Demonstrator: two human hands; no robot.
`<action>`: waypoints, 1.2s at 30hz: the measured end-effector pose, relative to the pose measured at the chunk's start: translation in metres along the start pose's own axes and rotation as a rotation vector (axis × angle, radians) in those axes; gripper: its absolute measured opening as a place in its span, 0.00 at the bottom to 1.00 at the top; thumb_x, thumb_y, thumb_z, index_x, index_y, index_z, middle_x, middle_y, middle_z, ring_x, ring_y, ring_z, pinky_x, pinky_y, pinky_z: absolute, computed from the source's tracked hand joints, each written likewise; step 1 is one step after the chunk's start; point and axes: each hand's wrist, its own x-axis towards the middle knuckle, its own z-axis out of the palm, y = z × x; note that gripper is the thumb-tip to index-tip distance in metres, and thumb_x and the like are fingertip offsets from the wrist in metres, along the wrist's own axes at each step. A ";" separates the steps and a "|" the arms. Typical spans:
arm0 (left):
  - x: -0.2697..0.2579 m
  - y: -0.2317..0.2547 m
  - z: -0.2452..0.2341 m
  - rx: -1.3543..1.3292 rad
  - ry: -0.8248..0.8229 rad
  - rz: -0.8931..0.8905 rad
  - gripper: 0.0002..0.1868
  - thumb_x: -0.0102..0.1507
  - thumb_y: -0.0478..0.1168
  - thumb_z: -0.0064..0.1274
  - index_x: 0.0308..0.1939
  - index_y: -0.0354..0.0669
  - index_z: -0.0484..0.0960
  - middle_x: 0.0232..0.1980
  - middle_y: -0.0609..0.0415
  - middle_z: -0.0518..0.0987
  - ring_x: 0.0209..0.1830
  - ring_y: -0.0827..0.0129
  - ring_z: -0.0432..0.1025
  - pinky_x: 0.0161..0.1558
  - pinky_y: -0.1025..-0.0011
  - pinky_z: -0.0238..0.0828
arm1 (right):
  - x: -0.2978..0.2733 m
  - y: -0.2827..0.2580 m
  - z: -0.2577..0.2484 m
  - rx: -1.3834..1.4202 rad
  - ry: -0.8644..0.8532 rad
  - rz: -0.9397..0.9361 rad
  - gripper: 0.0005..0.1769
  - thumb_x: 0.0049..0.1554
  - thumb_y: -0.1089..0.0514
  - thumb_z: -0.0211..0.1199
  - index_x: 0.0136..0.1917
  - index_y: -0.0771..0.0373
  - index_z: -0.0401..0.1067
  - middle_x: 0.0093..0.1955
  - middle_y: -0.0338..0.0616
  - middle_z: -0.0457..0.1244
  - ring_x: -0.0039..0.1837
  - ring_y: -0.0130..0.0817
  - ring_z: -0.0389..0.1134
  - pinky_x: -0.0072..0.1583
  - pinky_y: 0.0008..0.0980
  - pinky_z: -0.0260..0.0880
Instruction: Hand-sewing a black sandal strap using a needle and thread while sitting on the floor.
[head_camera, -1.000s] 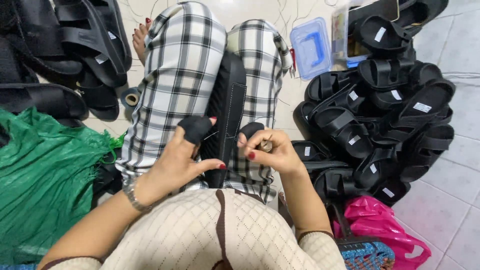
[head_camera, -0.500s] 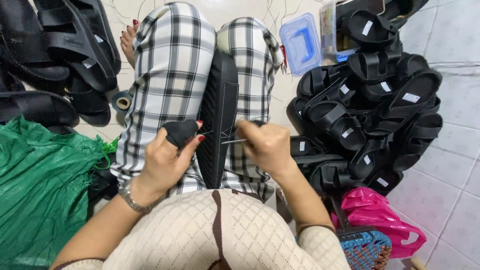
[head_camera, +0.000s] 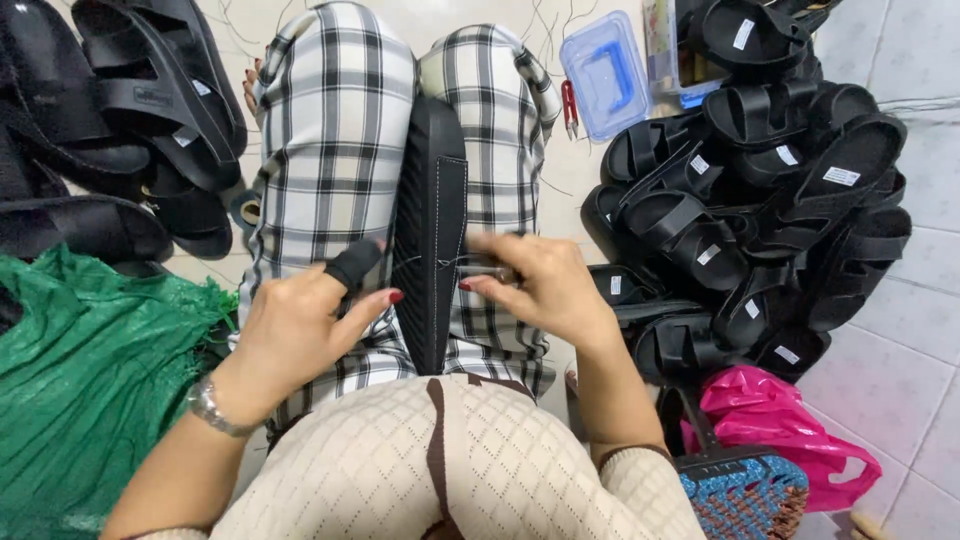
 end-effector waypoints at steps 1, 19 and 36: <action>0.002 0.002 -0.007 -0.173 -0.231 -0.206 0.20 0.59 0.52 0.64 0.32 0.35 0.85 0.15 0.47 0.72 0.15 0.55 0.69 0.21 0.63 0.63 | -0.002 0.000 0.000 0.017 -0.058 0.034 0.17 0.52 0.59 0.72 0.56 0.62 0.76 0.28 0.49 0.64 0.33 0.47 0.68 0.42 0.39 0.70; -0.047 -0.005 0.050 -0.496 -0.262 0.067 0.29 0.64 0.46 0.55 0.09 0.44 0.66 0.13 0.52 0.65 0.12 0.52 0.67 0.16 0.67 0.61 | 0.023 0.031 0.061 0.529 0.375 0.240 0.08 0.58 0.61 0.68 0.37 0.62 0.76 0.22 0.38 0.61 0.28 0.21 0.56 0.34 0.20 0.59; 0.047 -0.025 -0.026 -0.031 -0.155 -0.007 0.58 0.42 0.63 0.72 0.69 0.36 0.70 0.74 0.24 0.58 0.78 0.32 0.44 0.78 0.43 0.33 | -0.001 0.006 -0.021 -0.597 -0.450 -0.126 0.26 0.67 0.51 0.56 0.77 0.37 0.61 0.28 0.38 0.46 0.27 0.37 0.50 0.32 0.41 0.52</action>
